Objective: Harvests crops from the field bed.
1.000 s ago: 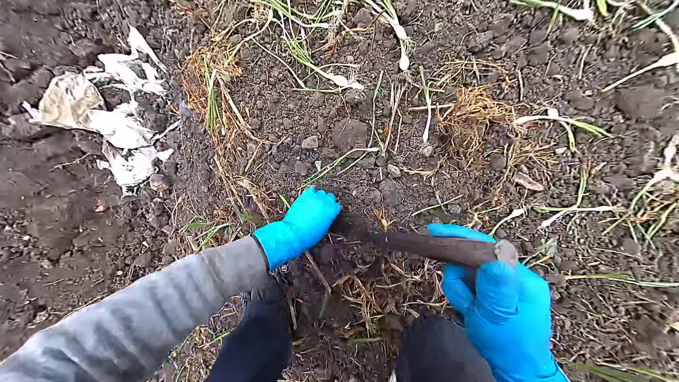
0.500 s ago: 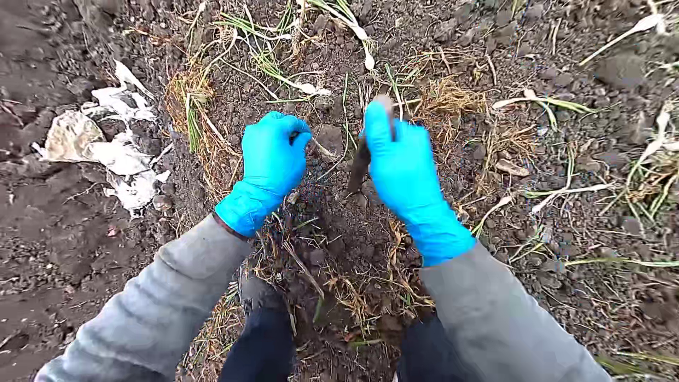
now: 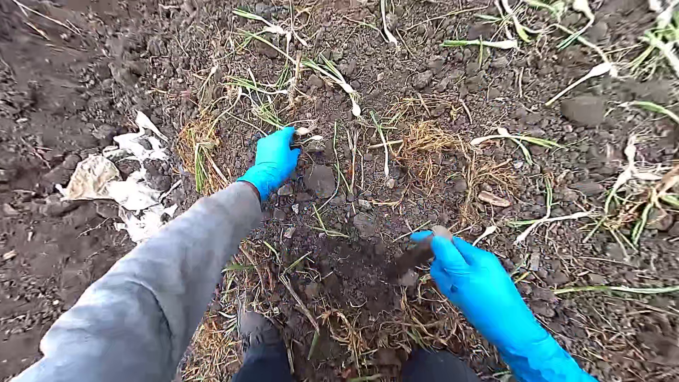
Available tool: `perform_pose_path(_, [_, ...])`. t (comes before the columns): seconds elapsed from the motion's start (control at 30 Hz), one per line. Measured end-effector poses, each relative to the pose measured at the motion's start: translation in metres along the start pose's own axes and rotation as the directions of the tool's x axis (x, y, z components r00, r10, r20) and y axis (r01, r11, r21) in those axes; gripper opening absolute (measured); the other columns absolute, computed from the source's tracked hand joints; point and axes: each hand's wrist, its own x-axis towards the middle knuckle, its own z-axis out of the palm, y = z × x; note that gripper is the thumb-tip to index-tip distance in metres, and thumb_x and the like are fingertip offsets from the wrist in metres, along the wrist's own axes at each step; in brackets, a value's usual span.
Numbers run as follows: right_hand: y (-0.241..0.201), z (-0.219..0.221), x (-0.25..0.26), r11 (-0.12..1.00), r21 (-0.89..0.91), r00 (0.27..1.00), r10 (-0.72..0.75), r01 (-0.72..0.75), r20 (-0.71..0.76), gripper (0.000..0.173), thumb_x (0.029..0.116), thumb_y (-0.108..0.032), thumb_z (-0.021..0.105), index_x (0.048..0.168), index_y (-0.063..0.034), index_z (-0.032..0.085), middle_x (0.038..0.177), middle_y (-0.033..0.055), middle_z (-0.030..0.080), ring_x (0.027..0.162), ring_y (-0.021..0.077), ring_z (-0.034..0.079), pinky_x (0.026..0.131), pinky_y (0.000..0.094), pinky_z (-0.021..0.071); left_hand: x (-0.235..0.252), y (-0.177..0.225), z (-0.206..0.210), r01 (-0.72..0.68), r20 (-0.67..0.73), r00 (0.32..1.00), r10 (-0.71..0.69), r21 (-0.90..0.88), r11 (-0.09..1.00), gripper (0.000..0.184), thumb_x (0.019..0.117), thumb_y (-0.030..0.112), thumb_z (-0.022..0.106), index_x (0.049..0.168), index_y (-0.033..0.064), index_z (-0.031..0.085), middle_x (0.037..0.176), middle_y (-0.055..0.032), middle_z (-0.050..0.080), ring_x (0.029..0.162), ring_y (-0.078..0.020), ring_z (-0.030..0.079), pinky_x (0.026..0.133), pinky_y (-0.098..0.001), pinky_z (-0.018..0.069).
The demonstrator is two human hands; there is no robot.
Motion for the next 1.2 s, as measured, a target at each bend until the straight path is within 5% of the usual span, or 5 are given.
perform_pose_path(0.2, [-0.096, -0.080, 0.015, 0.820, 0.015, 0.820, -0.572, 0.572, 0.023, 0.034, 0.1077, -0.033, 0.042, 0.133, -0.0126, 0.053, 0.065, -0.0075, 0.044, 0.045, 0.0028, 0.042, 0.039, 0.0207, 0.0403, -0.062, 0.012, -0.052, -0.243, -0.168, 0.959, 0.229, -0.067, 0.968, 0.022, 0.1034, 0.024, 0.064, 0.113, 0.0125, 0.080, 0.113, -0.0137, 0.075, 0.110, -0.0316, 0.070, 0.101, -0.0595, 0.0494])
perform_pose_path(0.57, [0.029, -0.024, -0.016, 0.964, -0.015, 0.942, -0.265, 0.267, -0.204, 0.052, 0.1028, -0.061, 0.047, 0.122, -0.0180, 0.070, 0.063, -0.0071, 0.056, 0.046, 0.0043, 0.048, 0.041, 0.0247, 0.0442, -0.106, 0.141, 0.098, -0.801, 0.379, 0.567, 0.731, 0.045, 0.597, 0.018, 0.1017, 0.015, 0.061, 0.107, 0.0052, 0.075, 0.105, -0.0133, 0.074, 0.105, -0.0307, 0.070, 0.106, -0.0516, 0.0475])
perform_pose_path(0.77, [0.039, -0.074, -0.010, 0.998, -0.015, 0.982, 0.053, -0.057, -0.183, 0.047, 0.1022, -0.059, 0.046, 0.112, -0.0230, 0.075, 0.055, -0.0052, 0.050, 0.043, 0.0096, 0.045, 0.041, 0.0299, 0.0407, -0.005, 0.139, 0.053, -0.729, 0.223, 0.681, 0.697, 0.118, 0.674, 0.033, 0.1028, 0.006, 0.054, 0.129, 0.0121, 0.072, 0.140, -0.0171, 0.063, 0.137, -0.0377, 0.054, 0.115, -0.0610, 0.0362])
perform_pose_path(1.03, [-0.111, -0.149, 0.026, 0.747, 0.183, 0.745, -0.543, 0.639, -0.388, 0.018, 0.1079, -0.017, 0.046, 0.102, -0.0106, 0.061, 0.067, -0.0062, 0.062, 0.045, 0.0009, 0.051, 0.038, 0.0185, 0.0465, -0.008, 0.147, 0.022, -0.719, 0.175, 0.695, 0.697, 0.170, 0.674, 0.018, 0.1013, 0.006, 0.060, 0.105, 0.0078, 0.077, 0.110, -0.0150, 0.075, 0.124, -0.0358, 0.064, 0.121, -0.0659, 0.0242])
perform_pose_path(1.2, [0.052, -0.033, 0.096, 0.998, -0.059, 0.973, -0.046, 0.033, -0.225, 0.061, 0.1034, -0.064, 0.041, 0.102, -0.0100, 0.070, 0.070, 0.0071, 0.060, 0.065, 0.0242, 0.061, 0.061, 0.0515, 0.0508, -0.049, 0.201, -0.009, -0.735, 0.101, 0.663, 0.742, 0.280, 0.618, 0.016, 0.0974, 0.021, 0.067, 0.100, 0.0155, 0.081, 0.094, -0.0117, 0.073, 0.104, -0.0361, 0.065, 0.112, -0.0625, 0.0313])
